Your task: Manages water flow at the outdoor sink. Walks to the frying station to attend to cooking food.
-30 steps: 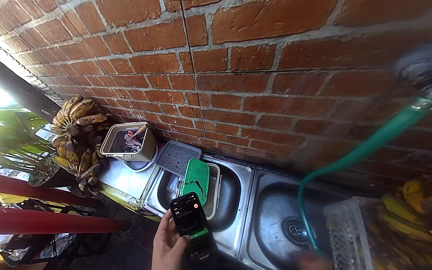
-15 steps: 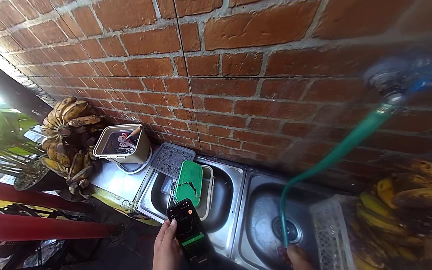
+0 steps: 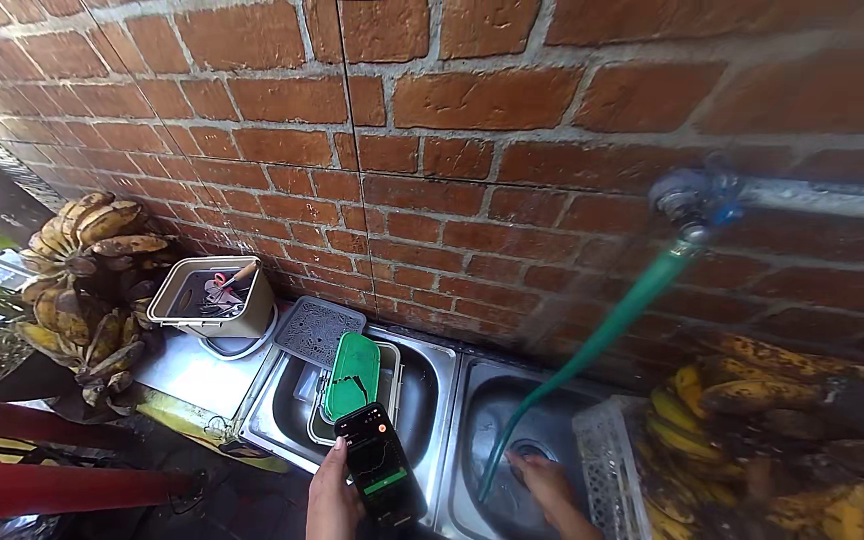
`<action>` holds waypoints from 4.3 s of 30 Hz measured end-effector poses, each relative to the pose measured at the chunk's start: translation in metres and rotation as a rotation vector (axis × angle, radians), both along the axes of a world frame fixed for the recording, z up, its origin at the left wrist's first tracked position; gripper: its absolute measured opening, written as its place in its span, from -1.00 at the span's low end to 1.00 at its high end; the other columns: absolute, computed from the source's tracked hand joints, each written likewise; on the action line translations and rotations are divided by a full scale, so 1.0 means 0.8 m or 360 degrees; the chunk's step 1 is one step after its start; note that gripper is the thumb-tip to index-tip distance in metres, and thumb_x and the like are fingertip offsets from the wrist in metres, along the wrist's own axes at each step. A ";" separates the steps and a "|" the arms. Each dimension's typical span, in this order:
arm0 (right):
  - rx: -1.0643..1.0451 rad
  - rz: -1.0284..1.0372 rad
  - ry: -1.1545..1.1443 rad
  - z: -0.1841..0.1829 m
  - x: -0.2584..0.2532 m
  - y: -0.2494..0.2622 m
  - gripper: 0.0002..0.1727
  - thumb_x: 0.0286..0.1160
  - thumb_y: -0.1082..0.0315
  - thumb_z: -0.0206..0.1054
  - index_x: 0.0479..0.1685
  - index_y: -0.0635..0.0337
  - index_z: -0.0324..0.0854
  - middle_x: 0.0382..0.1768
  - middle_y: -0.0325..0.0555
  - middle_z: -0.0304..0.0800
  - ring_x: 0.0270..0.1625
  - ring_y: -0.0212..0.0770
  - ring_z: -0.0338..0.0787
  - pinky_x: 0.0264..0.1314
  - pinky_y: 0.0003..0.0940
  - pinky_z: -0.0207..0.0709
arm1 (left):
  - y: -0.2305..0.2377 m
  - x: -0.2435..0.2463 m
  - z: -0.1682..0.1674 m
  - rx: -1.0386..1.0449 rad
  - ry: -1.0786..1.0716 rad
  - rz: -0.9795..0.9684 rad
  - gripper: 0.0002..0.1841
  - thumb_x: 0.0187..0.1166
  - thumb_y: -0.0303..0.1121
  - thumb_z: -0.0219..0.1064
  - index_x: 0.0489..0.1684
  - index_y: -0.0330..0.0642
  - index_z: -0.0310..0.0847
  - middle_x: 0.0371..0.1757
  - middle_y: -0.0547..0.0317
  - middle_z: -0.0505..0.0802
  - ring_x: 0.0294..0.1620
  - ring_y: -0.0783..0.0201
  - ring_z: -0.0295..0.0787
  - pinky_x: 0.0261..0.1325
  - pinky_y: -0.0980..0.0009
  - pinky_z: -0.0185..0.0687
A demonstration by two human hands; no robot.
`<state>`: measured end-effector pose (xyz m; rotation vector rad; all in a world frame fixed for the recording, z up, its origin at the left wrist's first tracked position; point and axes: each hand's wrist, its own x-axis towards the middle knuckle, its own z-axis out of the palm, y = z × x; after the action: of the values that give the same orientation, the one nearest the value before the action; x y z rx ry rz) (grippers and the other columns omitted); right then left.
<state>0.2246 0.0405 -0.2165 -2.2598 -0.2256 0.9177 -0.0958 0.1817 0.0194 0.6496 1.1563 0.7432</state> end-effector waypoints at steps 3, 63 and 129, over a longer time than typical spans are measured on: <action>0.0140 0.0050 -0.0323 0.046 0.008 0.037 -0.40 0.71 -0.14 0.25 -0.35 0.30 0.78 -0.34 0.11 0.83 -0.21 0.11 0.78 -0.04 0.28 0.58 | 0.001 0.001 -0.003 -0.0003 0.0000 -0.0014 -0.41 0.91 0.03 -0.16 0.58 -0.25 0.45 0.25 -0.23 0.83 0.10 -0.12 0.89 0.07 -0.06 0.84; 0.1707 -0.0019 -0.1210 0.481 0.104 0.152 -0.66 0.37 0.11 0.62 -0.26 -0.20 0.45 -0.35 -0.71 0.56 -0.27 -0.75 0.61 -0.09 -0.71 0.57 | 0.006 -0.017 0.000 -0.0026 -0.0061 0.0034 -0.40 0.91 0.02 -0.23 0.35 -0.32 0.57 0.09 -0.23 0.87 -0.05 -0.05 0.91 -0.08 0.04 0.85; -0.0622 -0.0485 0.0460 -0.019 -0.229 -0.350 -0.57 0.81 0.10 0.18 0.27 0.30 0.69 0.00 0.13 0.84 -0.10 -0.04 0.82 0.04 -0.03 0.67 | -0.013 -0.083 -0.031 0.0164 -0.0517 -0.1105 -0.57 0.51 -0.55 -0.03 0.31 -0.45 0.55 0.04 -0.23 0.86 -0.06 0.06 0.89 -0.02 0.14 0.85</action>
<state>0.0414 -0.2395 -0.2313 -2.3759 0.4517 1.1803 -0.1622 0.1714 -0.0051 0.9114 0.5343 0.2933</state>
